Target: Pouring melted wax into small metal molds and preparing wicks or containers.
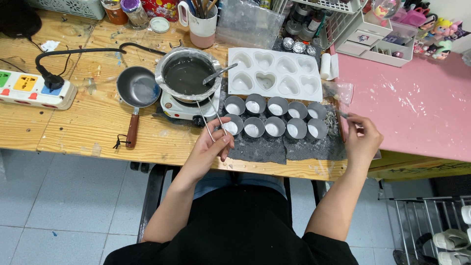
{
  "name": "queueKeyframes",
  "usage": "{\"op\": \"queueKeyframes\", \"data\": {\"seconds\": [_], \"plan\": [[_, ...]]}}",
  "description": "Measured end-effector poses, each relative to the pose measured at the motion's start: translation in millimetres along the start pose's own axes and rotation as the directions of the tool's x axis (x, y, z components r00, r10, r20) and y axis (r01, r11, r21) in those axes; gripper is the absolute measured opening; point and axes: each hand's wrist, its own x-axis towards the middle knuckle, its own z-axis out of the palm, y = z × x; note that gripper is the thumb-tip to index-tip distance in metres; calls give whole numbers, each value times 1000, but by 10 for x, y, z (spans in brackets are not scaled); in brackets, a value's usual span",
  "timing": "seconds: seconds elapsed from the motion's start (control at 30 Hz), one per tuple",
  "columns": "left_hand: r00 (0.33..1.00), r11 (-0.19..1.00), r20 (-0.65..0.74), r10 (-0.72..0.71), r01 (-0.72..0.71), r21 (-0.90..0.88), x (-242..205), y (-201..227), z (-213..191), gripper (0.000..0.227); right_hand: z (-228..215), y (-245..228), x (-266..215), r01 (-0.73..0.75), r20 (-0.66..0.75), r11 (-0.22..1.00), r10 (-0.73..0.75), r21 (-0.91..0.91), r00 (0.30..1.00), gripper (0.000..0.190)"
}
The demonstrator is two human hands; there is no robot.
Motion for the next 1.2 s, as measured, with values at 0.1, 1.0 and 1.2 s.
{"op": "queueKeyframes", "data": {"seconds": [0.1,1.0,1.2], "plan": [[1000,1000,5,8,-8,-5,-5,4,3,47,-22,-64,-43,88,48,996,-89,11,995,13],[999,1000,-27,25,-26,-17,-13,0,35,40,167,80,-183,132,-280,758,70,639,958,12],[984,995,-175,-44,27,-95,26,-70,-46,25,277,-443,-292,-5,-100,501,184,866,978,16]]}}
